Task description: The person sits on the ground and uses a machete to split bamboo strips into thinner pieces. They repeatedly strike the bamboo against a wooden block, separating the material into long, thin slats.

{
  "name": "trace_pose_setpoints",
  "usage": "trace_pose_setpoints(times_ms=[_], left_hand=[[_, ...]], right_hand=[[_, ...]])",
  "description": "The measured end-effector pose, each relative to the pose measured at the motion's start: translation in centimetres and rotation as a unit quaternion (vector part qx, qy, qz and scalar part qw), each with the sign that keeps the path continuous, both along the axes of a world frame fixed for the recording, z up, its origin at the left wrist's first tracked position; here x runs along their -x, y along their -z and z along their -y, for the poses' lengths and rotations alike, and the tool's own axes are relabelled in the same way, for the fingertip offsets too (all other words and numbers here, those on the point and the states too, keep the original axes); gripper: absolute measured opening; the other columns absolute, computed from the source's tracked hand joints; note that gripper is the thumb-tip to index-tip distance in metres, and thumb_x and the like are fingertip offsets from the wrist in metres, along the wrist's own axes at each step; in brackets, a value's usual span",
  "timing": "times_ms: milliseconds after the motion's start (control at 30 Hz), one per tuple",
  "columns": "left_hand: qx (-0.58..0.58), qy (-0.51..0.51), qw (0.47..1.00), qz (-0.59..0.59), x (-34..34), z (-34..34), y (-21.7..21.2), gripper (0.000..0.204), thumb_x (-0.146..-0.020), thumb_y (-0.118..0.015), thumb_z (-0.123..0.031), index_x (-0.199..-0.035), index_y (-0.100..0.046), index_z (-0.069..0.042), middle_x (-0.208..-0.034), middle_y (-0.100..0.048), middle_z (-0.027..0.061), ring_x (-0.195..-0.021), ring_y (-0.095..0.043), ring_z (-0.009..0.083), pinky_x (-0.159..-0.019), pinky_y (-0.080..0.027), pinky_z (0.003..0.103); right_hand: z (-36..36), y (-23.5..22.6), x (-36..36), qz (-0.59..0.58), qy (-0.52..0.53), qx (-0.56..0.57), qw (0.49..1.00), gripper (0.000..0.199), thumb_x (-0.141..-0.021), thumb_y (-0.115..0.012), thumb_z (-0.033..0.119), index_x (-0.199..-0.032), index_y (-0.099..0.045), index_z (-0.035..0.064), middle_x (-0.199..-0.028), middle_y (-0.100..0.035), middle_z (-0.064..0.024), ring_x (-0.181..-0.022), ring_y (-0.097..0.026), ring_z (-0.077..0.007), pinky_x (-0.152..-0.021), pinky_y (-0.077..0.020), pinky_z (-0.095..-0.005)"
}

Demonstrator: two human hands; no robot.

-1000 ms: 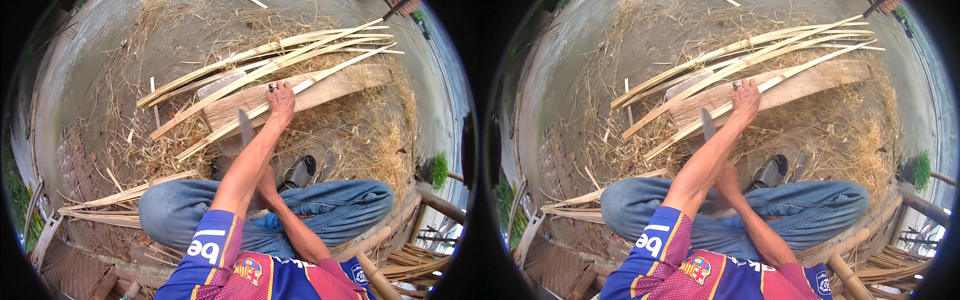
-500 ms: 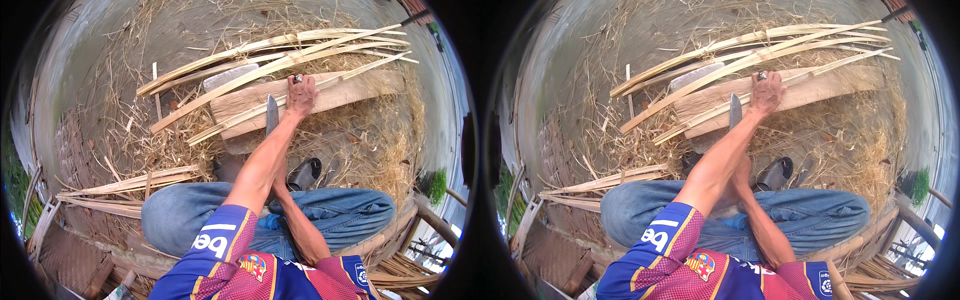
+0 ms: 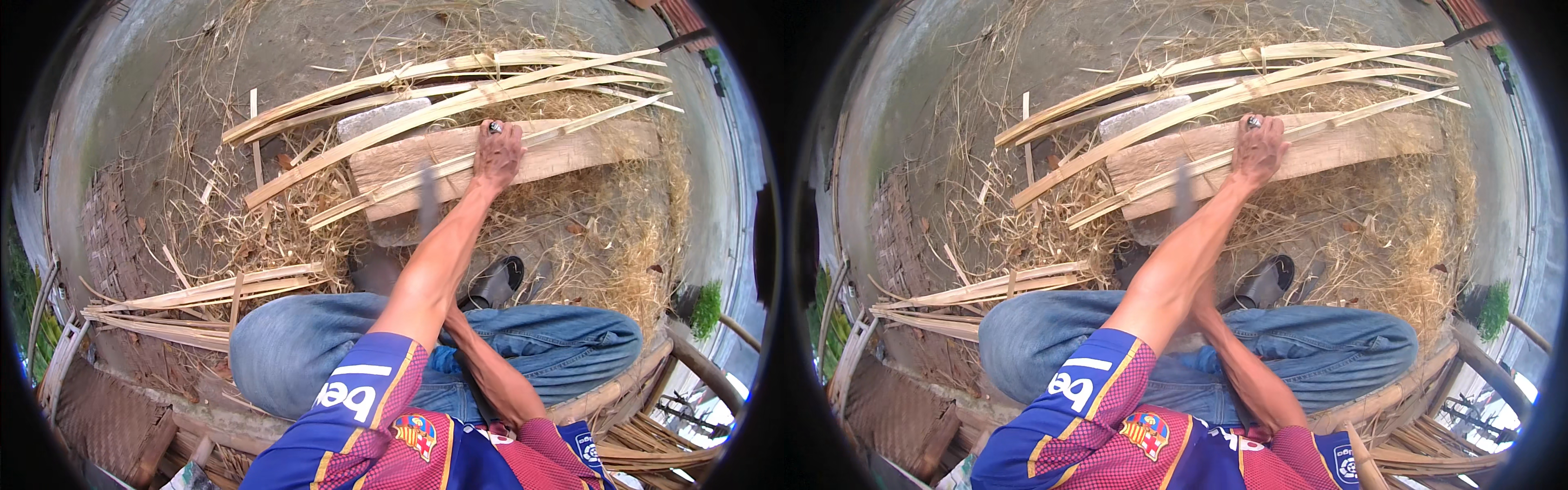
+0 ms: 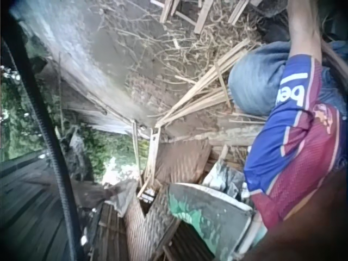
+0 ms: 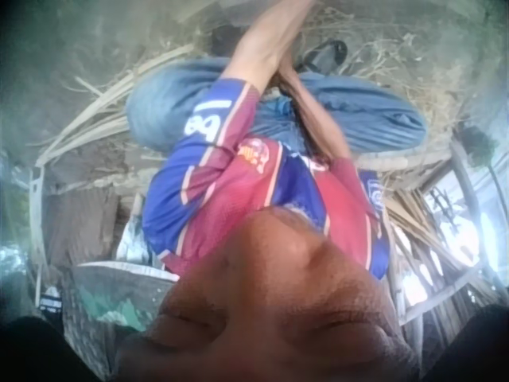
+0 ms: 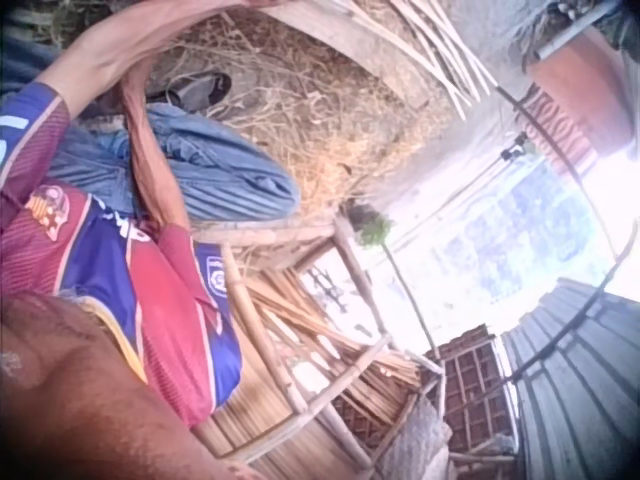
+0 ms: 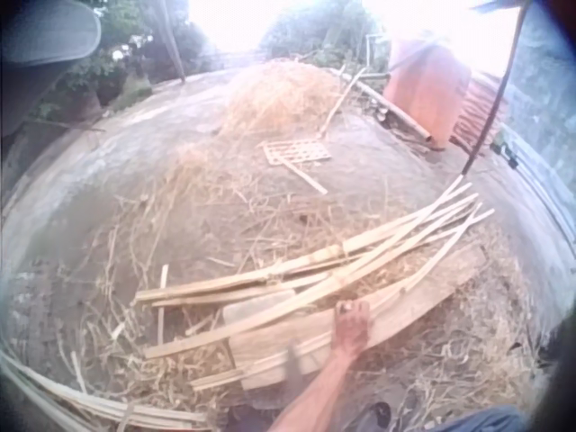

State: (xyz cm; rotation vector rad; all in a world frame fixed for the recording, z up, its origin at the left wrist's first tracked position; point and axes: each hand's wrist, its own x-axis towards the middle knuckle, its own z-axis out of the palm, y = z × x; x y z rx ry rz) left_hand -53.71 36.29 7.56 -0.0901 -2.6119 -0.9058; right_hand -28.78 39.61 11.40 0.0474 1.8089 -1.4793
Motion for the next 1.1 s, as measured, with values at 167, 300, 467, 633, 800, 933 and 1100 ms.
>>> trace_pose_setpoints(times_ms=[167, 300, 467, 633, 800, 933, 1100], left_hand=[[0.019, -0.002, 1.000, 0.016, 0.1, -0.2, 0.2, 0.032, -0.091, -0.070, -0.029, -0.107, -0.059, -0.003, -0.098, -0.062, 0.0122, -0.096, -0.058, 0.0270, -0.104, -0.037, 0.049], [0.008, -0.006, 1.000, 0.001, -0.3, 0.1, 0.2, 0.032, -0.091, -0.070, -0.029, -0.107, -0.061, -0.003, -0.098, -0.063, 0.0126, -0.098, -0.059, 0.0274, -0.103, -0.038, 0.048], [-0.003, -0.003, 1.000, -0.003, 0.1, -0.2, -0.4, 0.032, -0.091, -0.071, -0.030, -0.106, -0.061, -0.004, -0.099, -0.064, 0.0128, -0.097, -0.060, 0.0273, -0.103, -0.038, 0.049], [-0.003, 0.004, 1.000, -0.010, -0.4, -0.1, -1.0, 0.028, -0.092, -0.068, -0.027, -0.105, -0.062, -0.002, -0.098, -0.065, 0.0139, -0.094, -0.062, 0.0279, -0.106, -0.037, 0.051], [-0.033, -0.046, 0.990, 0.129, 1.0, -1.4, -3.0, 0.019, -0.097, -0.058, -0.018, -0.092, -0.066, -0.001, -0.084, -0.064, 0.0153, -0.081, -0.064, 0.0300, -0.117, -0.028, 0.057], [-0.099, -0.012, 0.954, 0.282, 2.0, -0.4, -5.8, 0.029, -0.097, -0.060, -0.029, -0.082, -0.066, -0.005, -0.070, -0.062, 0.0106, -0.069, -0.061, 0.0260, -0.111, -0.033, 0.055], [-0.032, 0.040, 0.972, 0.231, 0.2, 0.6, -3.8, 0.044, -0.090, -0.068, -0.056, -0.090, -0.067, -0.011, -0.075, -0.065, 0.0055, -0.071, -0.063, 0.0220, -0.113, -0.034, 0.053]], right_hand=[[0.4, 0.7, -0.6, -0.218, -0.029, -0.025, 0.975, 0.047, -0.093, -0.072, 0.026, -0.128, -0.050, 0.0029, -0.122, -0.050, -0.0090, -0.112, -0.046, -0.0184, -0.096, -0.0395, -0.0367], [-0.3, 0.5, 2.9, 0.057, -0.067, 0.181, 0.980, 0.029, -0.107, -0.058, 0.032, -0.115, -0.059, 0.0048, -0.097, -0.053, -0.0032, -0.089, -0.050, -0.0109, -0.082, -0.0461, -0.0327], [-2.1, 5.2, -3.4, -0.246, -0.152, 0.022, 0.957, 0.047, -0.109, -0.053, 0.031, -0.148, -0.047, 0.0049, -0.134, -0.049, -0.0105, -0.124, -0.046, -0.0153, -0.114, -0.0335, -0.0335], [-0.4, -0.4, -2.5, -0.179, -0.246, 0.063, 0.951, 0.054, -0.105, -0.061, 0.031, -0.149, -0.046, 0.0050, -0.144, -0.048, -0.0116, -0.131, -0.046, -0.0171, -0.113, -0.0360, -0.0365], [-0.5, -1.9, -0.6, -0.199, -0.063, -0.012, 0.978, 0.047, -0.093, -0.071, 0.019, -0.133, -0.056, 0.0001, -0.131, -0.061, -0.0147, -0.121, -0.058, -0.0216, -0.102, -0.0460, -0.0397], [-1.0, -3.5, 1.0, -0.179, 0.029, 0.015, 0.983, 0.036, -0.090, -0.073, 0.016, -0.118, -0.064, -0.0038, -0.111, -0.072, -0.0171, -0.104, -0.068, -0.0238, -0.089, -0.0524, -0.0386], [-1.8, -0.4, 2.1, -0.164, 0.062, -0.070, 0.982, 0.033, -0.094, -0.069, 0.020, -0.116, -0.064, -0.0040, -0.099, -0.073, -0.0145, -0.094, -0.069, -0.0228, -0.082, -0.0537, -0.0381]])
